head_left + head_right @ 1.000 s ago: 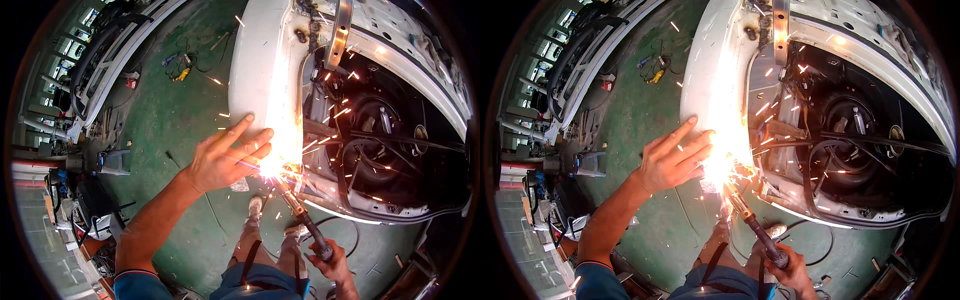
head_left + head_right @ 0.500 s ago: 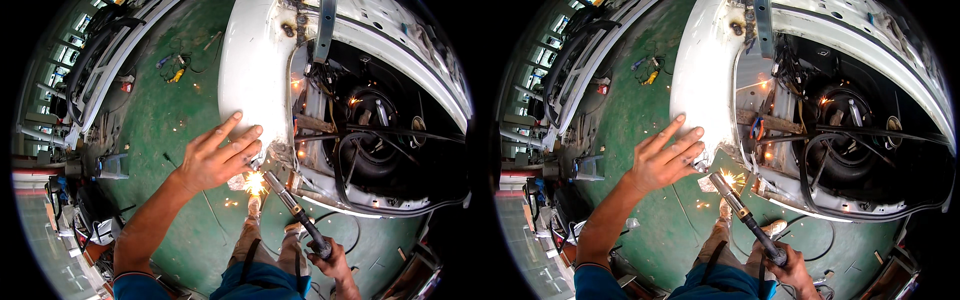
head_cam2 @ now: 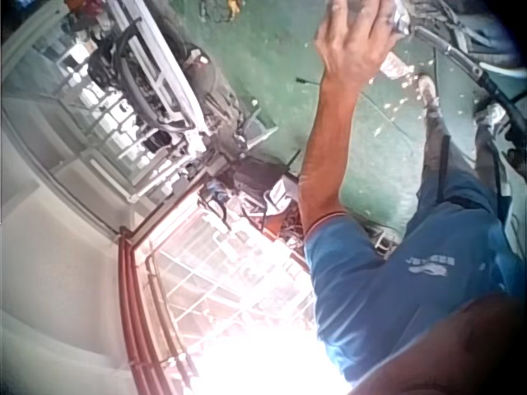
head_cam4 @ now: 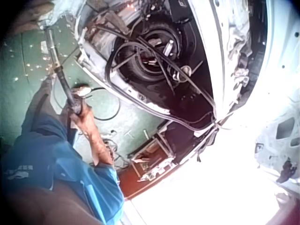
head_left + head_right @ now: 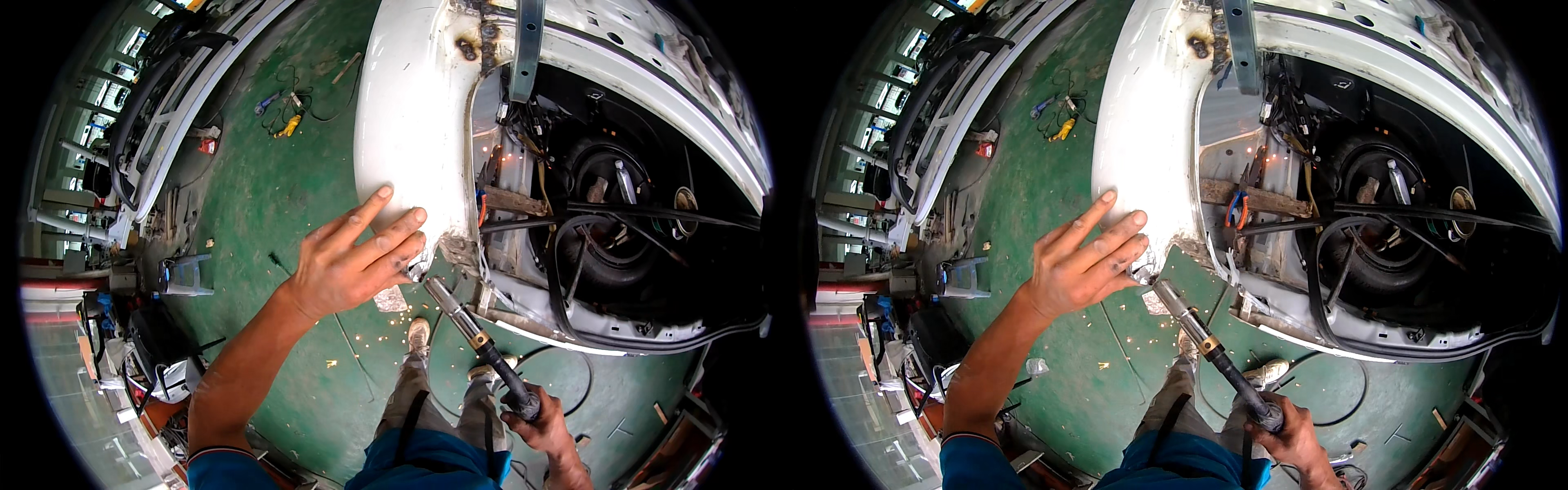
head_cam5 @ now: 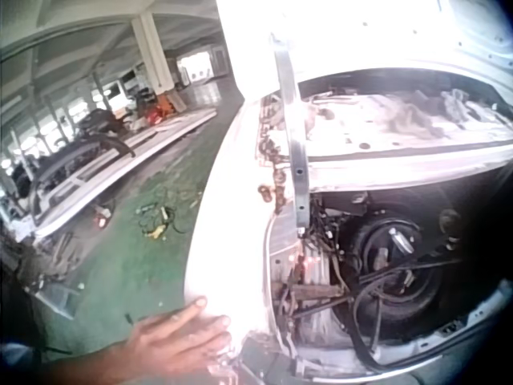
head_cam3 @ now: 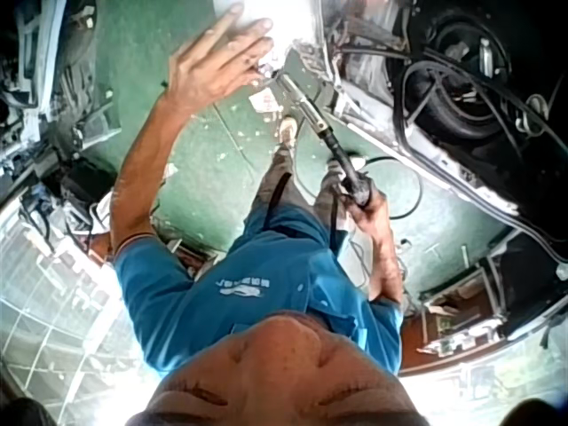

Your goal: The person welds the rear quarter panel of a white car, then uses a hammer to shape the metal. They install a rubber weatherstrip along the trunk opening and close the trunk lid.

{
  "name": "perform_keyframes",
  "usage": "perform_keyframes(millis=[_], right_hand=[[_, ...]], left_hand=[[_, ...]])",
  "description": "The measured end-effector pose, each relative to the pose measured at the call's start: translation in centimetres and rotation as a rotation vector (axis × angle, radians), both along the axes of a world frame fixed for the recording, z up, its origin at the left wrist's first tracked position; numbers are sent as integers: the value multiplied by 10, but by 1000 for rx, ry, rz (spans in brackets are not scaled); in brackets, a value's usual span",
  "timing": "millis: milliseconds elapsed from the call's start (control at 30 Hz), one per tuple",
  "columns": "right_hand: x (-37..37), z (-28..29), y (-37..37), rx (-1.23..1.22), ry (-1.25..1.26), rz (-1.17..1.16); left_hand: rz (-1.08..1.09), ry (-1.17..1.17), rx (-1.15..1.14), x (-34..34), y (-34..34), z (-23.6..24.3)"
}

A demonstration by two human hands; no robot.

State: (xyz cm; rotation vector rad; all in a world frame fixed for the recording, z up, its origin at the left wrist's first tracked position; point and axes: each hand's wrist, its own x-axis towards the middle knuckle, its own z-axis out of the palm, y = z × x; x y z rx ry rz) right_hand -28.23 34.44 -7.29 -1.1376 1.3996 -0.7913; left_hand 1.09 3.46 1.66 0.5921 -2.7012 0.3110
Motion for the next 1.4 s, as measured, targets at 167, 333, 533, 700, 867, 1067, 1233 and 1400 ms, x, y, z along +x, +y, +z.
perform_keyframes(millis=[167,333,533,700,867,1067,1233,1400], right_hand=[[0,2,-3,22,13,9],[2,7,-8,23,27,15],[-1,4,-6,32,26,27],[-3,-1,4,24,-7,8],[-4,4,2,63,4,22],[-4,7,0,124,-82,22],[-4,8,-2,118,-51,38],[-4,8,-4,107,-19,54]], left_hand=[[3,10,-9,-1,0,0],[3,9,-1,0,0,0],[-1,14,8,0,0,0],[1,21,15,0,0,0],[8,19,23,-1,1,1],[2,25,24,1,0,0],[6,28,23,1,0,0],[5,34,25,2,-1,-1]])
